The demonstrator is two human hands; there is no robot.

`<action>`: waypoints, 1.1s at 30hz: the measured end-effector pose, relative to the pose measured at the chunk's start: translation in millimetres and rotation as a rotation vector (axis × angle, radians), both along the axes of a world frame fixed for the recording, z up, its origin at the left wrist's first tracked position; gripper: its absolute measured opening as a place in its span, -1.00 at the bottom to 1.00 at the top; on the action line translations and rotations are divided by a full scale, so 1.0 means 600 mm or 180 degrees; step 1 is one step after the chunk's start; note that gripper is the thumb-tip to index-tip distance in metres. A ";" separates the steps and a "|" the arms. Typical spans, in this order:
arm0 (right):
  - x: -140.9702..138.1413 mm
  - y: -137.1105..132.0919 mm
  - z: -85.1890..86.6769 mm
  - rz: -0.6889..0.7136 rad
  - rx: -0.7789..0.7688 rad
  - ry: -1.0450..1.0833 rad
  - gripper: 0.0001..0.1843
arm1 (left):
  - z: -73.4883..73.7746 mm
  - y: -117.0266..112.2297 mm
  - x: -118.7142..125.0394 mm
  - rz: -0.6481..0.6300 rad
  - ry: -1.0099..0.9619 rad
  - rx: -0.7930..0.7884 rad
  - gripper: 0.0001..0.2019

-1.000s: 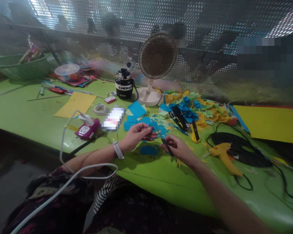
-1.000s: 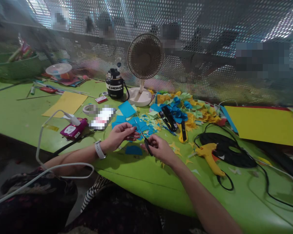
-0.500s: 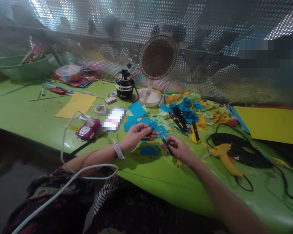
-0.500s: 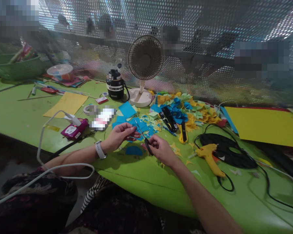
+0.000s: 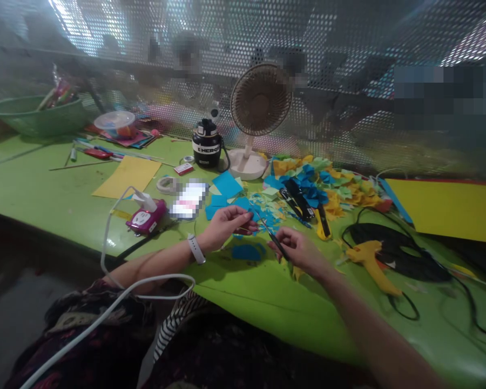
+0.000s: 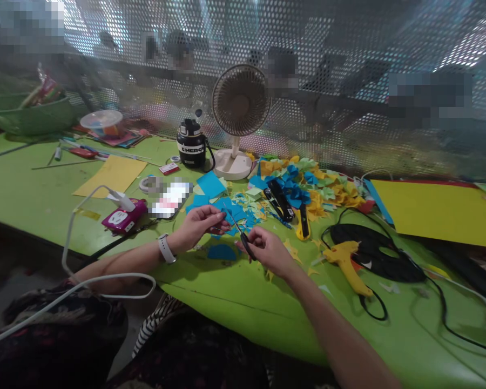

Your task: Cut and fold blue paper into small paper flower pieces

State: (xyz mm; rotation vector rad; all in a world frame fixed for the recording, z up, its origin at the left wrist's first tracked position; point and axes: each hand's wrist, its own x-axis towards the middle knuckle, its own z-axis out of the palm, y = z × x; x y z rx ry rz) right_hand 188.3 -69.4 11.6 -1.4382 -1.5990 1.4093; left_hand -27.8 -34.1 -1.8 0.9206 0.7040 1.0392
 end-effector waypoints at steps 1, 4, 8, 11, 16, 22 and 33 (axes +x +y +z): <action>0.001 0.000 -0.001 0.0018 -0.0001 0.0006 -0.45 | -0.001 0.000 0.000 -0.0056 0.0015 0.0020 -0.54; 0.002 0.002 -0.003 0.0085 -0.0012 0.0009 -0.46 | -0.005 0.000 -0.001 -0.0187 0.0061 0.0062 -0.55; 0.003 0.002 -0.005 0.0128 0.0036 -0.0024 -0.47 | -0.005 0.000 -0.002 -0.0241 0.0111 0.0048 -0.57; 0.003 0.002 -0.003 0.0135 0.0085 -0.0072 -0.47 | 0.000 -0.002 -0.002 -0.0234 0.0127 0.0000 -0.58; 0.001 -0.001 0.006 0.0126 0.0104 -0.0057 -0.45 | 0.006 -0.003 -0.004 -0.0163 0.0180 -0.0015 -0.55; 0.001 -0.003 0.013 0.0078 0.0095 -0.0092 -0.41 | 0.007 -0.001 -0.004 -0.0075 0.0205 0.0000 -0.57; -0.004 -0.004 0.018 0.0071 0.0024 -0.0033 -0.39 | 0.007 0.002 -0.004 -0.0018 0.0145 0.0047 -0.54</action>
